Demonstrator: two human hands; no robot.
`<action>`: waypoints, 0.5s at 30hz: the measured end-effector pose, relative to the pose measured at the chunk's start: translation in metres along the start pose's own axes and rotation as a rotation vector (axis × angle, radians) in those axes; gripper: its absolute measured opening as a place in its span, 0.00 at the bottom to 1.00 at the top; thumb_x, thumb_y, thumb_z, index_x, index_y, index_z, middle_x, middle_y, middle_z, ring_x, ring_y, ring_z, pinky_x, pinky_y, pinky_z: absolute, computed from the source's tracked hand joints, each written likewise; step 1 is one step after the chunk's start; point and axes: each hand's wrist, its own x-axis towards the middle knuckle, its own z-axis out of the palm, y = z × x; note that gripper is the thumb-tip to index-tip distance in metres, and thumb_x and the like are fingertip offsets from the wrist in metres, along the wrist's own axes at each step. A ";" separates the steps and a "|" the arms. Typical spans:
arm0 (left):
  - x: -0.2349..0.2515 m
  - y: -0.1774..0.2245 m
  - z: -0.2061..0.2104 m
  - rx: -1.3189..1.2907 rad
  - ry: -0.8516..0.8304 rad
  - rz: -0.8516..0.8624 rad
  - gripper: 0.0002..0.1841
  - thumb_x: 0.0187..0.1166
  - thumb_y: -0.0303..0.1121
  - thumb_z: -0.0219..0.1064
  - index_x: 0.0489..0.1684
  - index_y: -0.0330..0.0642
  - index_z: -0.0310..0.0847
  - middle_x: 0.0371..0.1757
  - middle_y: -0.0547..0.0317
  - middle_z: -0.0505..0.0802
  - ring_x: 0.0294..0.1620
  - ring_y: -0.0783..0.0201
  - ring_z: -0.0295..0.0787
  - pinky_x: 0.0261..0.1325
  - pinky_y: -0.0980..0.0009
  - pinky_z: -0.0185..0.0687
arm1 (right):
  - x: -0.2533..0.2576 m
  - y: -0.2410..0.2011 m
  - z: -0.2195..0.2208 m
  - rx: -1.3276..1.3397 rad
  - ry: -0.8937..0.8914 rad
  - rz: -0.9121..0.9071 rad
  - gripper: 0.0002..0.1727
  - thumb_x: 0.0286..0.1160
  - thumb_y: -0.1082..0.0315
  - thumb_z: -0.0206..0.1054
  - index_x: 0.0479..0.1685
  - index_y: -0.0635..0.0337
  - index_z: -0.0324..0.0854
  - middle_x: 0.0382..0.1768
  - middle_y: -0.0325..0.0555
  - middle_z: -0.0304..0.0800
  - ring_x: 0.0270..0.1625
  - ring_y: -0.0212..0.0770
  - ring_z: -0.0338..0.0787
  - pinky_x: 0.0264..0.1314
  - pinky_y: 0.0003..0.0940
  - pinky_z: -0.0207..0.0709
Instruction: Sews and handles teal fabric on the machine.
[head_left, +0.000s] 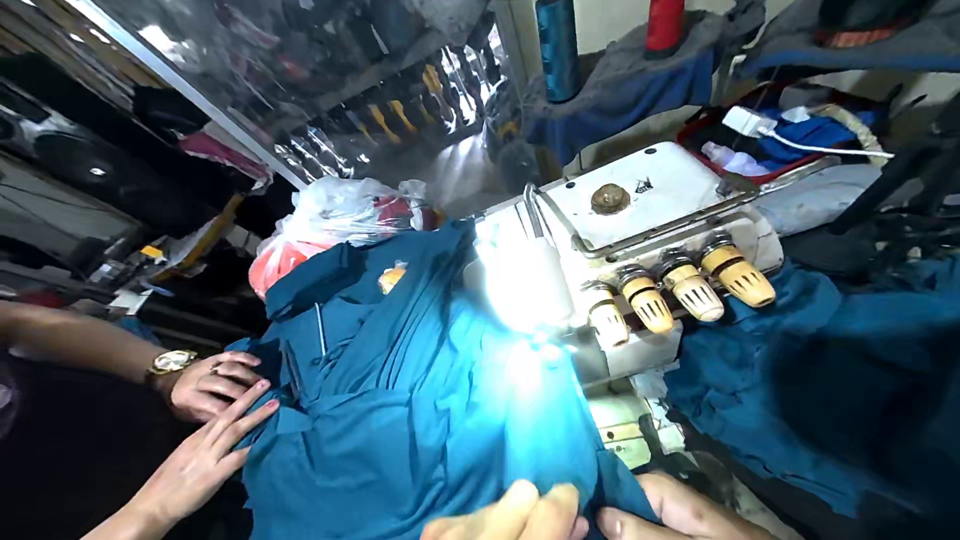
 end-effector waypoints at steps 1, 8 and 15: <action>0.008 -0.002 -0.003 0.059 0.021 0.005 0.13 0.88 0.39 0.63 0.50 0.42 0.92 0.25 0.56 0.85 0.19 0.60 0.81 0.18 0.64 0.72 | 0.004 0.000 0.004 0.028 0.041 0.004 0.13 0.92 0.66 0.56 0.46 0.60 0.86 0.39 0.37 0.94 0.44 0.28 0.92 0.51 0.30 0.88; 0.048 -0.003 -0.001 0.295 0.080 -0.031 0.16 0.88 0.43 0.59 0.36 0.49 0.91 0.29 0.62 0.88 0.24 0.64 0.85 0.18 0.68 0.71 | 0.025 0.001 0.016 0.099 0.170 -0.038 0.14 0.93 0.67 0.52 0.51 0.63 0.85 0.42 0.41 0.94 0.47 0.31 0.93 0.55 0.32 0.89; 0.059 -0.001 0.018 0.206 0.201 -0.078 0.15 0.87 0.42 0.61 0.36 0.48 0.92 0.29 0.62 0.90 0.27 0.66 0.87 0.21 0.71 0.75 | 0.030 0.005 0.019 0.086 0.200 -0.118 0.13 0.92 0.70 0.53 0.48 0.61 0.85 0.41 0.36 0.93 0.47 0.27 0.91 0.56 0.30 0.87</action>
